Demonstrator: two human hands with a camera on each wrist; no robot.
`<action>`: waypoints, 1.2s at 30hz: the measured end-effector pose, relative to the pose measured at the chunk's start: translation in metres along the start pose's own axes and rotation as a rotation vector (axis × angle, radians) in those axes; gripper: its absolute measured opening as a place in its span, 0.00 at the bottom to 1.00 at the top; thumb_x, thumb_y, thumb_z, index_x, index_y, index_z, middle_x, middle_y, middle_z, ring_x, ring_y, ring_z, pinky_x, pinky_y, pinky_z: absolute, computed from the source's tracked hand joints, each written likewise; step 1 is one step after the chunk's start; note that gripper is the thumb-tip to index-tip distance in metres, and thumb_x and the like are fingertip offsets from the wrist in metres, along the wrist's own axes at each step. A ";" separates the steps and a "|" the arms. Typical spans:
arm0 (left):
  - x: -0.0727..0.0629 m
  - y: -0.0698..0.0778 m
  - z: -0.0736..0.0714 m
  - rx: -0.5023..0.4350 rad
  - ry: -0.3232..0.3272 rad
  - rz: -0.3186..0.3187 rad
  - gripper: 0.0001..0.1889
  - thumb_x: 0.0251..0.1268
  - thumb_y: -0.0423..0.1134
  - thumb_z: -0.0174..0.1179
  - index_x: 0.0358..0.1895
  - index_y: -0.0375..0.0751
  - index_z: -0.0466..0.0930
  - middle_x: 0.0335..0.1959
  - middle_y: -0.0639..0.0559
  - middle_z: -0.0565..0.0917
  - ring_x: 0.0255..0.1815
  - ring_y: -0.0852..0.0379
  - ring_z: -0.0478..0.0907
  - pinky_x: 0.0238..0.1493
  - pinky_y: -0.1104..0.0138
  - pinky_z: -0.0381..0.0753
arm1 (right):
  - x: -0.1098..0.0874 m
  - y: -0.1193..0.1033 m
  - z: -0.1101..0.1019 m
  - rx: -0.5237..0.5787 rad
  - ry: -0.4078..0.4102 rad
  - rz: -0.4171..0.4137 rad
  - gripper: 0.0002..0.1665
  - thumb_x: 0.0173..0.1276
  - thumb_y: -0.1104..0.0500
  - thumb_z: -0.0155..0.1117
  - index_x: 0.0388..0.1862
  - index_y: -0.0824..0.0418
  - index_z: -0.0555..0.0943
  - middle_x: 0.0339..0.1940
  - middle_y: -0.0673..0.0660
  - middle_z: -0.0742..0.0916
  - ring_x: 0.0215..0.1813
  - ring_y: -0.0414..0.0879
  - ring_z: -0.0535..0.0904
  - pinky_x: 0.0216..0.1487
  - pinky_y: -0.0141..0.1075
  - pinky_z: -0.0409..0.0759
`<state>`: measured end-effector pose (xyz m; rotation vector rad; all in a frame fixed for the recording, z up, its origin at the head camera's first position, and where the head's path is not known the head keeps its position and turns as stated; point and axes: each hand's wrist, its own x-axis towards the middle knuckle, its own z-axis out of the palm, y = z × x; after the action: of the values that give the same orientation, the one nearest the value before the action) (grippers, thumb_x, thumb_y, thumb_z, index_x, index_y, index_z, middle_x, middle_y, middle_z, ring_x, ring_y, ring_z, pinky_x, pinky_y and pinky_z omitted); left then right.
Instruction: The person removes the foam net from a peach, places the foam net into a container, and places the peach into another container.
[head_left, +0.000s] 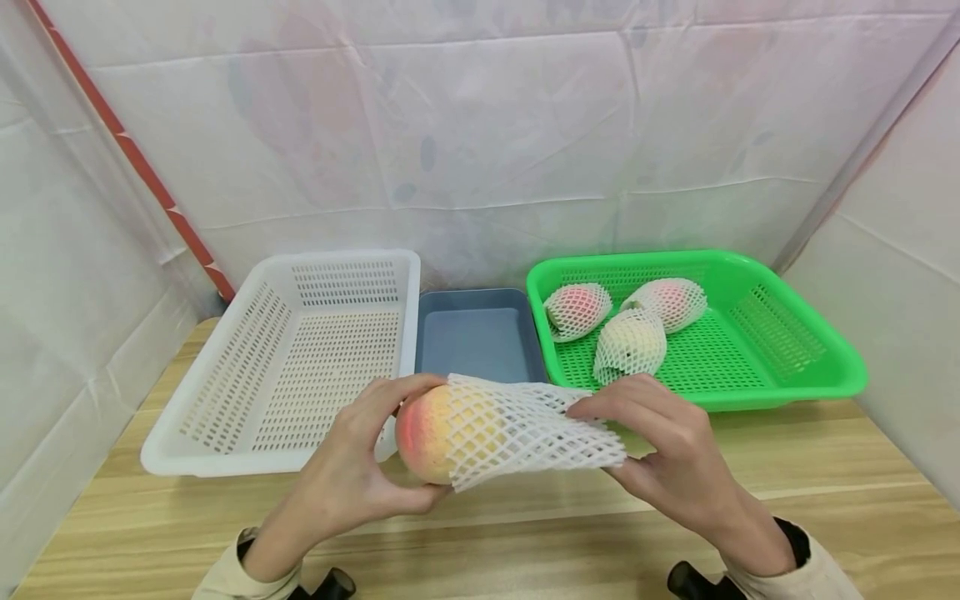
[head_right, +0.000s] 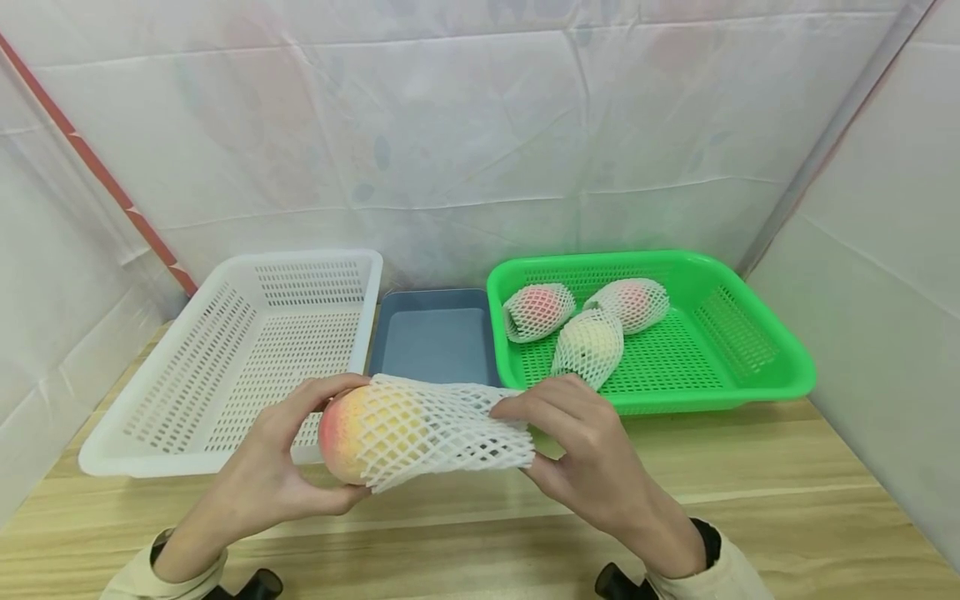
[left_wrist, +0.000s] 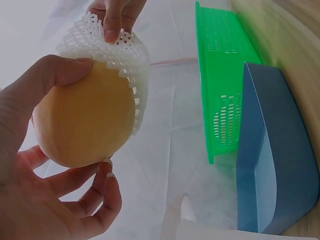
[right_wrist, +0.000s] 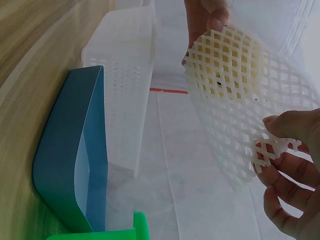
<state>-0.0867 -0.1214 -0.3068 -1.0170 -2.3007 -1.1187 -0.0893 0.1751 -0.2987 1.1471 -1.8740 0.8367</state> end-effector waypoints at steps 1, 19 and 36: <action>0.000 0.000 0.000 0.000 0.000 -0.005 0.47 0.25 0.40 0.80 0.62 0.50 0.72 0.53 0.58 0.80 0.49 0.58 0.74 0.45 0.61 0.79 | 0.000 0.000 0.000 -0.003 -0.001 0.000 0.16 0.69 0.51 0.63 0.33 0.63 0.85 0.33 0.53 0.87 0.38 0.44 0.80 0.48 0.27 0.73; 0.002 -0.002 -0.008 0.017 0.033 -0.029 0.46 0.27 0.40 0.80 0.62 0.50 0.72 0.53 0.59 0.80 0.50 0.58 0.74 0.46 0.61 0.79 | -0.001 0.003 -0.001 -0.048 -0.005 0.021 0.17 0.69 0.49 0.61 0.33 0.62 0.85 0.31 0.53 0.86 0.35 0.42 0.80 0.45 0.27 0.73; 0.002 -0.003 -0.012 0.009 0.040 -0.065 0.46 0.26 0.39 0.81 0.62 0.50 0.72 0.54 0.59 0.79 0.51 0.58 0.74 0.46 0.61 0.78 | -0.005 0.007 0.000 -0.106 -0.003 0.095 0.22 0.70 0.44 0.58 0.32 0.61 0.85 0.29 0.52 0.86 0.32 0.42 0.80 0.43 0.25 0.74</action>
<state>-0.0899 -0.1314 -0.2992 -0.9136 -2.3198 -1.1433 -0.0937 0.1800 -0.3039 1.0022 -1.9639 0.7781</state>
